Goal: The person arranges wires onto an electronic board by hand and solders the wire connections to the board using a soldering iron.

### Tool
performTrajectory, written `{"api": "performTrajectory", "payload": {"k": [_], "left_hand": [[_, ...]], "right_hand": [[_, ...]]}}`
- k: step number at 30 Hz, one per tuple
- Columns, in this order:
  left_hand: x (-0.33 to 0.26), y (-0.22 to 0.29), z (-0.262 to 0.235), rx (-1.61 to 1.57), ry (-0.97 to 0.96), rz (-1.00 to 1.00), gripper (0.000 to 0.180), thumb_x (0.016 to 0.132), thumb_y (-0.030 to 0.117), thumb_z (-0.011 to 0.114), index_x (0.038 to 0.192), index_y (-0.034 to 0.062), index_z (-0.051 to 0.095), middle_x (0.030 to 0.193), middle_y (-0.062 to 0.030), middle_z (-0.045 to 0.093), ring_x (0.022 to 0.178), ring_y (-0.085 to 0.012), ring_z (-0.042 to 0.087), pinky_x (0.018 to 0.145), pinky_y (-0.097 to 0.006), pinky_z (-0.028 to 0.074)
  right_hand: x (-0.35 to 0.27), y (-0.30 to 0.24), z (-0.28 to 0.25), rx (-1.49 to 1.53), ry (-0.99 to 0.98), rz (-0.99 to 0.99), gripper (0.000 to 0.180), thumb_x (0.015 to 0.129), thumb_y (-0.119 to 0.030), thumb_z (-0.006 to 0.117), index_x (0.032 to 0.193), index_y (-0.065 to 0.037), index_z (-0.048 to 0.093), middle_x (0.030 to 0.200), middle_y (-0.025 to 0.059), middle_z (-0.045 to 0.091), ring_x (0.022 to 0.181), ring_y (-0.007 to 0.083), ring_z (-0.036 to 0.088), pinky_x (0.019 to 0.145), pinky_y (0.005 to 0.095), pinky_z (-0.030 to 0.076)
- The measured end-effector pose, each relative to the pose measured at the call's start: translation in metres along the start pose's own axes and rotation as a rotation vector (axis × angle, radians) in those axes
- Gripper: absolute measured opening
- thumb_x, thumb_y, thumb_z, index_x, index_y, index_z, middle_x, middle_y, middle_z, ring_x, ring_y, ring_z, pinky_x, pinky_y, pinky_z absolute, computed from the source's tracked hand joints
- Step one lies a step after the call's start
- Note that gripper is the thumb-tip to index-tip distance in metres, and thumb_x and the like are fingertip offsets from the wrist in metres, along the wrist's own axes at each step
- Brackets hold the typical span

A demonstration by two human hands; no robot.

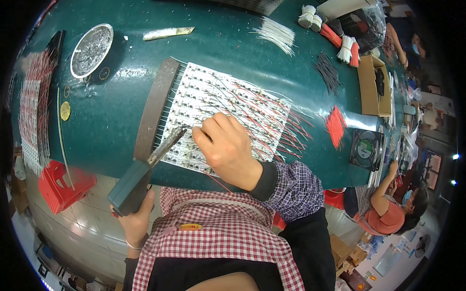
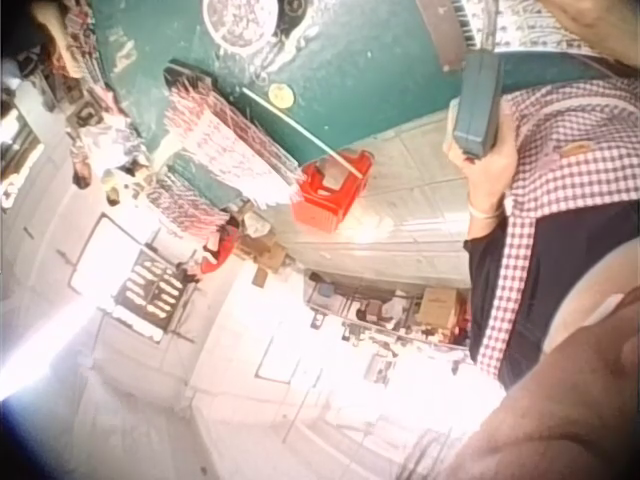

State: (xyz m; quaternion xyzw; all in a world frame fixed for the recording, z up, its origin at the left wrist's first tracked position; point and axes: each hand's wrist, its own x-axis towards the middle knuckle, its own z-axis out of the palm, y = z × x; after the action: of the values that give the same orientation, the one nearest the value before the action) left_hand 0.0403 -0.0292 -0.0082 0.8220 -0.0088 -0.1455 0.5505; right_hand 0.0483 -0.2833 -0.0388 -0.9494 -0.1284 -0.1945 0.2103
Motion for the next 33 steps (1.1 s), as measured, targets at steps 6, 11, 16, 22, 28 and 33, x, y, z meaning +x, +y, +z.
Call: {"api": "performTrajectory", "payload": {"k": [6,11,16,22,28,33], "left_hand": [[-0.004,-0.003,-0.002,-0.007,0.000,-0.059,0.018,0.075,-0.002,0.073,0.092,-0.0051,0.068,0.086,-0.0099,0.066,0.070,-0.0158,0.063,0.061,-0.028,0.050],[-0.014,-0.008,-0.002,-0.108,0.095,-0.096,0.018,0.076,0.001,0.076,0.092,-0.0047,0.070,0.087,-0.0107,0.070,0.072,-0.0167,0.066,0.064,-0.028,0.052],[-0.021,-0.014,-0.010,-0.062,0.007,-0.043,0.035,0.081,0.000,0.075,0.115,-0.0036,0.065,0.106,-0.0086,0.068,0.091,-0.0154,0.063,0.078,-0.028,0.051],[-0.018,-0.008,-0.004,-0.021,0.136,0.031,0.023,0.076,0.005,0.078,0.095,-0.0051,0.071,0.084,-0.0115,0.073,0.071,-0.0173,0.069,0.065,-0.029,0.054],[-0.017,-0.013,-0.006,0.012,0.064,0.053,0.024,0.075,0.001,0.075,0.097,-0.0058,0.069,0.087,-0.0123,0.071,0.074,-0.0174,0.068,0.067,-0.028,0.053],[-0.015,-0.010,-0.005,-0.020,0.038,0.035,0.021,0.075,-0.001,0.073,0.096,-0.0056,0.069,0.085,-0.0106,0.068,0.071,-0.0162,0.066,0.065,-0.027,0.052]], "right_hand": [[0.000,-0.001,0.000,0.000,0.000,-0.004,0.029,0.065,0.005,0.069,0.094,-0.002,0.068,0.078,0.0052,0.057,0.072,0.0219,0.056,0.060,0.0343,0.044],[-0.003,0.000,0.004,-0.030,0.014,-0.024,0.021,0.071,-0.007,0.061,0.090,-0.001,0.065,0.078,0.0058,0.052,0.075,0.0213,0.053,0.065,0.0328,0.042],[0.000,-0.004,-0.001,0.000,0.029,0.009,0.028,0.066,0.005,0.068,0.092,-0.002,0.068,0.079,0.0054,0.057,0.072,0.0227,0.056,0.061,0.0353,0.043],[-0.006,-0.013,-0.001,0.031,0.029,0.003,0.027,0.067,0.003,0.069,0.092,-0.004,0.068,0.078,0.0044,0.057,0.073,0.0217,0.056,0.061,0.0341,0.041],[-0.008,-0.012,0.002,0.012,0.016,-0.006,0.026,0.067,0.003,0.070,0.093,-0.003,0.068,0.078,0.0043,0.056,0.072,0.0216,0.056,0.060,0.0344,0.041],[-0.008,-0.012,0.004,0.015,0.019,-0.008,0.025,0.068,0.003,0.070,0.092,-0.003,0.067,0.077,0.0047,0.055,0.072,0.0219,0.055,0.060,0.0344,0.042]]}}
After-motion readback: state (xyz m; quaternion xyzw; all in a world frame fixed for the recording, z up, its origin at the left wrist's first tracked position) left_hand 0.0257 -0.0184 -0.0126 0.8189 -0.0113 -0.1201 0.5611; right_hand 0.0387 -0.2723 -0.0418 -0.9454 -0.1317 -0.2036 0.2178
